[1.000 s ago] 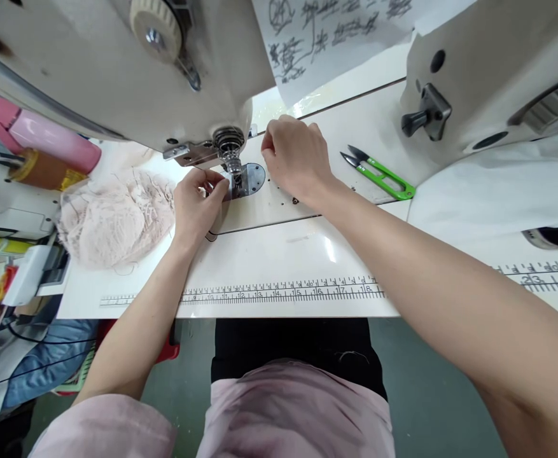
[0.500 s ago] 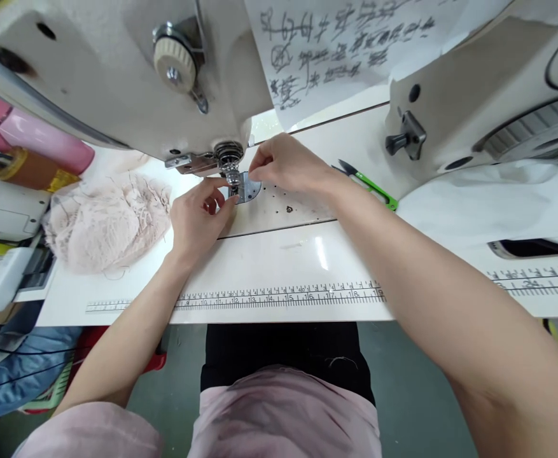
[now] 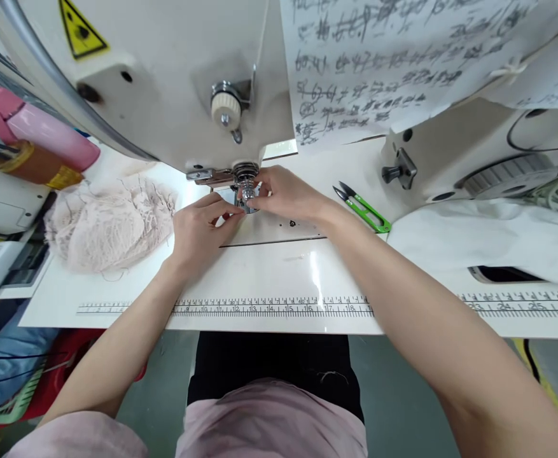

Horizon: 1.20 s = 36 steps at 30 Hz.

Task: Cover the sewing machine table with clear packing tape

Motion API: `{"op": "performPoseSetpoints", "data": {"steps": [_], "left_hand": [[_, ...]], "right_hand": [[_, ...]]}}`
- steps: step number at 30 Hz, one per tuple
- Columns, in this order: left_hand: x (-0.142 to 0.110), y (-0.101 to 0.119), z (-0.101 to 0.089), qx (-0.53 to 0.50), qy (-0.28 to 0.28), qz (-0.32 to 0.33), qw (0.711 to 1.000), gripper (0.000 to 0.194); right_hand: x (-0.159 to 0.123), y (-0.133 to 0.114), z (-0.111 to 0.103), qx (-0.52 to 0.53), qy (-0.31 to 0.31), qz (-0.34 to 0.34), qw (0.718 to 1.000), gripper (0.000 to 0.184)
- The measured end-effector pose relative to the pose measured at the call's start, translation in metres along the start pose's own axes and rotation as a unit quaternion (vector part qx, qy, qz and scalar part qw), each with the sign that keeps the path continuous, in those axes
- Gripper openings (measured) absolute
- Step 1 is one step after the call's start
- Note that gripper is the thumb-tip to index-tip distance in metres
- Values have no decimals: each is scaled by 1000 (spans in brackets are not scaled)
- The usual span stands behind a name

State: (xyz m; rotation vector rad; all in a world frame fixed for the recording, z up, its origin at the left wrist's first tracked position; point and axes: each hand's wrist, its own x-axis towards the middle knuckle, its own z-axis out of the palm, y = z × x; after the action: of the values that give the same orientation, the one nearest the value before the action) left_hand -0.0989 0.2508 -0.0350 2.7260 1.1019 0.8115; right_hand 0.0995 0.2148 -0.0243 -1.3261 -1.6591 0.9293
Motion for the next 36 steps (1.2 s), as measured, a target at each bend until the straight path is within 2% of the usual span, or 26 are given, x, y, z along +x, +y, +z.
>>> {"op": "performPoseSetpoints", "data": {"steps": [2, 5, 10, 14, 20, 23, 28, 32, 36], "left_hand": [[1, -2, -3, -17, 7, 4, 1000, 13], [4, -2, -7, -58, 12, -34, 998, 11], [10, -1, -11, -103, -9, -116, 988, 9], [10, -2, -12, -114, -32, -143, 983, 9], [9, -1, -12, -159, -44, -170, 972, 8], [10, -3, -12, -192, -36, -185, 963, 8], [13, -8, -16, -240, 11, -241, 941, 8], [15, -12, -16, -225, 26, -269, 936, 10], [14, -17, -13, -152, 25, -267, 951, 10]], "right_hand": [[-1, 1, 7, 23, -9, -16, 1000, 15], [-1, 4, 14, 22, -15, -29, 999, 18], [2, 13, 20, 14, 47, -29, 998, 7], [5, 18, 27, 22, 96, -36, 994, 6], [4, 22, 32, 8, 125, -36, 991, 13], [5, 25, 32, 23, 138, -10, 990, 15], [6, 21, 30, 62, 178, 86, 978, 28], [4, 11, 28, 75, 192, 85, 975, 20], [4, 8, 27, 59, 193, 95, 975, 21]]}}
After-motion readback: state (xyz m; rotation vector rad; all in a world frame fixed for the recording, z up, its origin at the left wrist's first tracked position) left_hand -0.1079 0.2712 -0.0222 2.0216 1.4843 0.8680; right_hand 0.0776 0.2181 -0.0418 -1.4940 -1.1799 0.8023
